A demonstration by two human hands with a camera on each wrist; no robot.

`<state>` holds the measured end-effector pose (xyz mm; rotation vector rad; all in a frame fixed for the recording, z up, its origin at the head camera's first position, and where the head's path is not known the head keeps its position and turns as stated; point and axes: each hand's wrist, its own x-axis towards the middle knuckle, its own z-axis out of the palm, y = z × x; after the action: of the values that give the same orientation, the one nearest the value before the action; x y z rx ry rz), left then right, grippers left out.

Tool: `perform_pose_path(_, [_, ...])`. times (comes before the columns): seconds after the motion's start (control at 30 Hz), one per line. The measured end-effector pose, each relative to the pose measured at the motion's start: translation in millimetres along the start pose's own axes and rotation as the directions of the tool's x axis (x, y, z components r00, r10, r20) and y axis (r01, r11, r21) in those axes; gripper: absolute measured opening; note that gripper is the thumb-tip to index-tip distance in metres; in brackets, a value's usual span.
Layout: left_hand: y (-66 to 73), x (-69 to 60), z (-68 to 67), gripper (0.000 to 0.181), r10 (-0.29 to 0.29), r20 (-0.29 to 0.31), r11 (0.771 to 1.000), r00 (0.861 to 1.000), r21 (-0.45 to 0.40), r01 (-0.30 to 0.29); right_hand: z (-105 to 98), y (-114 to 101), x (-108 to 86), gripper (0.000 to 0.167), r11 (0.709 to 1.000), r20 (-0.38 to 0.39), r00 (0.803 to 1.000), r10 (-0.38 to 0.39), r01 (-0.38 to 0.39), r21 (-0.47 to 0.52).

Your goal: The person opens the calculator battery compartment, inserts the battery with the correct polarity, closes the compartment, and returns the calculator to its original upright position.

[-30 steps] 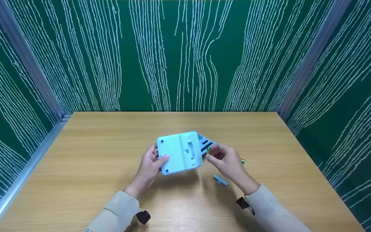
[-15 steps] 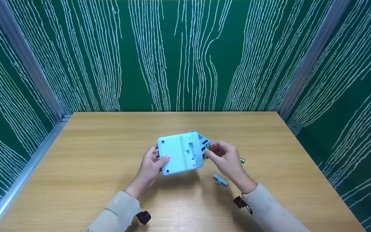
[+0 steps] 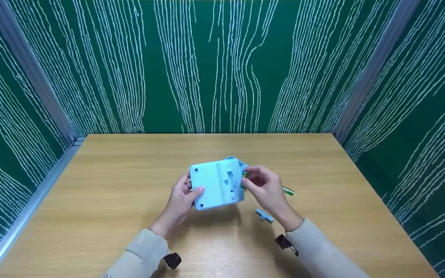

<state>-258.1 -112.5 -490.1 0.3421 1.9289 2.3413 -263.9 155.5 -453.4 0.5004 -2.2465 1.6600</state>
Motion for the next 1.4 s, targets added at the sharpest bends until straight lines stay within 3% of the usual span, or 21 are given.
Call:
perform_pose_path(0.53, [-2.7,-0.1,-1.2,0.059,-0.002,0.015,1.000,1.000,0.022,0.001,11,-1,1.0,0.013,0.999,0.005,1.000,0.008,-0.008,0.038])
perform_pose_path(1.17, [-3.8,0.1,-0.9,0.059,-0.002,0.035,0.999,0.999,0.041,0.001,11,-5,0.0,0.012,0.996,0.026,0.998,0.054,-0.052,-0.071])
perform_pose_path(1.4, [-3.3,-0.6,-0.6,0.060,-0.005,0.039,0.999,0.999,0.041,0.003,13,-4,1.3,0.009,0.996,0.015,1.000,0.019,-0.018,-0.091])
